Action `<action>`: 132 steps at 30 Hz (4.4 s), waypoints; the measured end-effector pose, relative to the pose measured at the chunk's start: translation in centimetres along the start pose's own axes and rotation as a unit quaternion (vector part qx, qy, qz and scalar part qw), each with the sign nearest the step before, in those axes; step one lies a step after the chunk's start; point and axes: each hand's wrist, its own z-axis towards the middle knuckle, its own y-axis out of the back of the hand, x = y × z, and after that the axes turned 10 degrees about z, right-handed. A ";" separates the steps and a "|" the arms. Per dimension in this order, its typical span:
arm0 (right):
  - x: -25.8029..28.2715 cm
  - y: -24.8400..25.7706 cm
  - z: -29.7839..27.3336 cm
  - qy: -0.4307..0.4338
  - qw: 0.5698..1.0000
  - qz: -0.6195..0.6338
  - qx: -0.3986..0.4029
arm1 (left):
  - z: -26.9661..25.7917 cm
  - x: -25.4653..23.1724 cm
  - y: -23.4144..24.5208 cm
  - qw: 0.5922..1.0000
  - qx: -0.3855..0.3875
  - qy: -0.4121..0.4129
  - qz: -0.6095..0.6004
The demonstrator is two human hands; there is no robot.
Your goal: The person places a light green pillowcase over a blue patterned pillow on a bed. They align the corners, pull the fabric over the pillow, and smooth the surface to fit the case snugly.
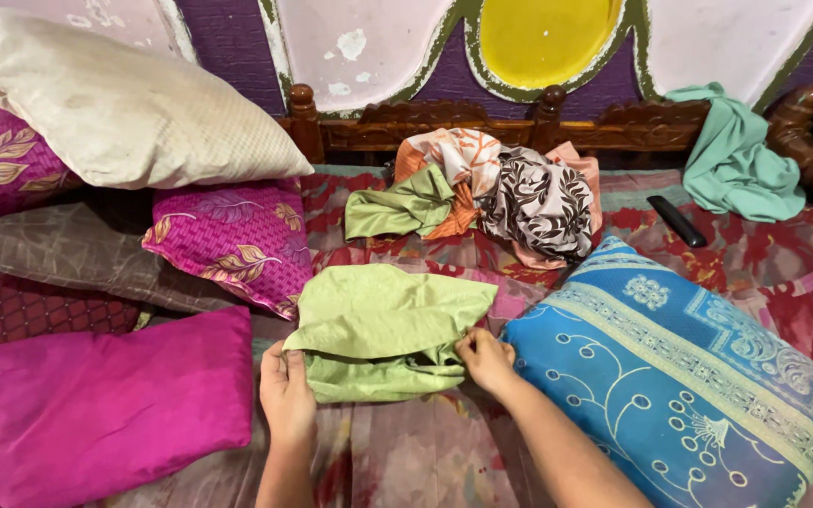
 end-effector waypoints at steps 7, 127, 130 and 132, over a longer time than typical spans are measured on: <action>4.3 1.4 -2.5 -0.119 0.941 0.281 0.145 | 1.3 3.1 1.4 0.994 0.102 0.021 0.024; 11.1 13.5 -4.0 0.061 0.940 -0.290 0.169 | 2.2 2.9 -14.5 0.691 0.300 -0.360 0.550; 11.5 12.6 -2.0 0.025 0.939 -0.316 0.136 | 1.3 1.8 -14.7 0.657 0.368 -0.305 0.583; 10.6 13.2 -0.2 -0.041 0.946 -0.307 0.094 | 0.7 1.2 -13.9 0.649 0.379 -0.307 0.583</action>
